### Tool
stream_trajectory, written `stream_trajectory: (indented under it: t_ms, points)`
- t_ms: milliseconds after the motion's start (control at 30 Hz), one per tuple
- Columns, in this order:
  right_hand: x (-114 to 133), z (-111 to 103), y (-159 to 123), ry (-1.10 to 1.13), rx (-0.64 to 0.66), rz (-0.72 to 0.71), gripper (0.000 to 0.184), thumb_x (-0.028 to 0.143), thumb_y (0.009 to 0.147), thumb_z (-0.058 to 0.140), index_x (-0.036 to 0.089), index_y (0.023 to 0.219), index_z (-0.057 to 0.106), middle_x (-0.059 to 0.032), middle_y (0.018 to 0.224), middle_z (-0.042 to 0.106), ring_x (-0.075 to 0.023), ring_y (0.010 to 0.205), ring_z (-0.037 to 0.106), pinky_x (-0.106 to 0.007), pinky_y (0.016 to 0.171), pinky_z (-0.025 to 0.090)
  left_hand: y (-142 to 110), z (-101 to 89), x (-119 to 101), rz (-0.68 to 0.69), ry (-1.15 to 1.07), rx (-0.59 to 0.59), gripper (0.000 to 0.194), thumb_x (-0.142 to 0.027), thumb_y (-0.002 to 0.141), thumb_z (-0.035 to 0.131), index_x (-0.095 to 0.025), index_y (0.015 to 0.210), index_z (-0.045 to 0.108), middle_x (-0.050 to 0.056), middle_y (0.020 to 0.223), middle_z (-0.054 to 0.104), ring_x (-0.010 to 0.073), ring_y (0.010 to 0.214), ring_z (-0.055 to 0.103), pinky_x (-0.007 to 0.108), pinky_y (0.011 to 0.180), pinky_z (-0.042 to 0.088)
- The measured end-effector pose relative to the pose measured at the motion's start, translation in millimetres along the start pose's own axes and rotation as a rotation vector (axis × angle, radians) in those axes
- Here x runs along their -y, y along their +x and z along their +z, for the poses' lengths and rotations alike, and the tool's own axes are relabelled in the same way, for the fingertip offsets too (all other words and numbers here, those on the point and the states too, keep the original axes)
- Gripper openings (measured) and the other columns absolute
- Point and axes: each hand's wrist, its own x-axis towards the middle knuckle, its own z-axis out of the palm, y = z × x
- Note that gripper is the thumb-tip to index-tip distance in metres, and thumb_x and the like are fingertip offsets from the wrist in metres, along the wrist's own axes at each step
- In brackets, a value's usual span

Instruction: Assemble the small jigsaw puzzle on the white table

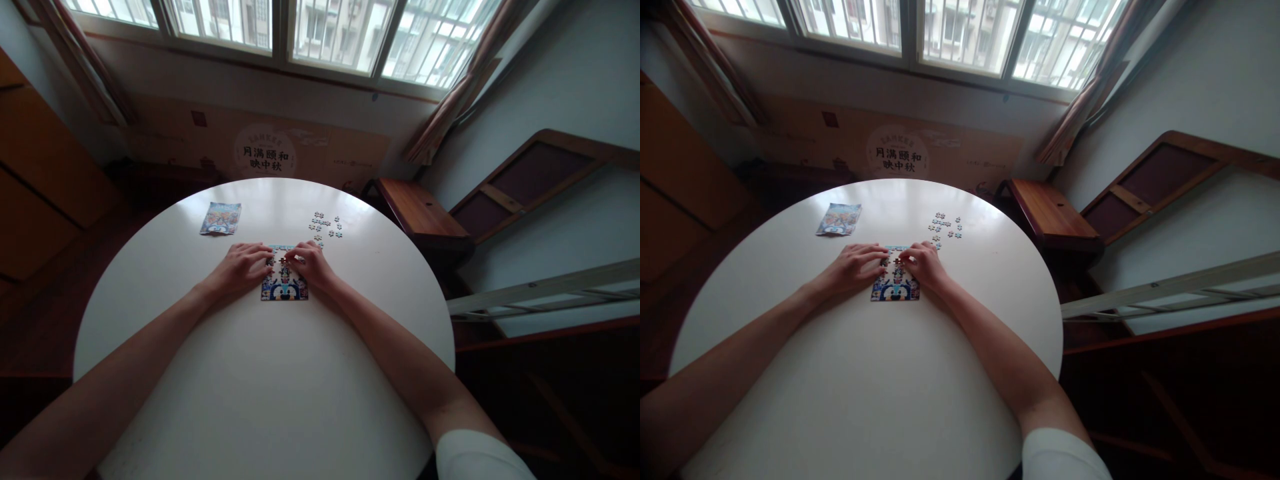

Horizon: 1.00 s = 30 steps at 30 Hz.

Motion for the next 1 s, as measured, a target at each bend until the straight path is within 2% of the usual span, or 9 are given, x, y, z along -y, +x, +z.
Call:
stream_trajectory:
  t_ms: [233,367,533,800,1000]
  points:
    - [3,-2,0,-0.022,-0.037,0.032,0.022,0.01,0.085,0.059,0.023,0.094,0.074,-0.0048,0.091,0.064,-0.0201,0.09,0.053,-0.036,0.09,0.039,0,-0.3,1,0.001,-0.003,-0.007,0.036,-0.046,0.09,0.052,-0.027,0.116,0.066,0.005,0.127,0.065,0.0267,0.124,0.054,0.045,0.104,0.035]
    - [7,-5,-1,-0.055,-0.014,0.067,0.011,0.026,0.085,0.065,0.024,0.091,0.074,-0.0054,0.094,0.062,-0.0217,0.094,0.05,-0.038,0.091,0.036,0,-0.1,0,-0.001,-0.01,-0.008,0.036,-0.046,0.09,0.052,-0.027,0.116,0.066,0.005,0.127,0.065,0.0265,0.124,0.054,0.045,0.105,0.035]
    - [11,-8,-2,-0.075,0.052,0.101,0.016,0.038,0.083,0.068,0.024,0.085,0.074,-0.0054,0.095,0.061,-0.0233,0.1,0.047,-0.039,0.093,0.032,0,0.8,1,-0.004,0.003,-0.005,0.036,-0.047,0.09,0.051,-0.027,0.117,0.066,0.005,0.128,0.064,0.0264,0.125,0.053,0.044,0.105,0.035]
    - [9,-8,1,-0.064,0.098,0.123,0.011,0.034,0.082,0.07,0.024,0.086,0.072,-0.0054,0.096,0.062,-0.0249,0.102,0.047,-0.04,0.092,0.03,0,0.4,1,-0.006,-0.017,-0.006,0.037,-0.048,0.09,0.051,-0.028,0.116,0.066,0.005,0.127,0.065,0.0269,0.125,0.053,0.046,0.106,0.035]
    - [8,-7,1,0.031,0.049,0.069,0.004,0.024,0.081,0.07,0.024,0.086,0.069,-0.0015,0.086,0.068,-0.0215,0.092,0.053,-0.038,0.091,0.033,0,0.1,1,-0.018,-0.042,-0.002,0.036,-0.046,0.089,0.052,-0.028,0.117,0.067,0.005,0.127,0.065,0.0273,0.125,0.053,0.047,0.107,0.035]
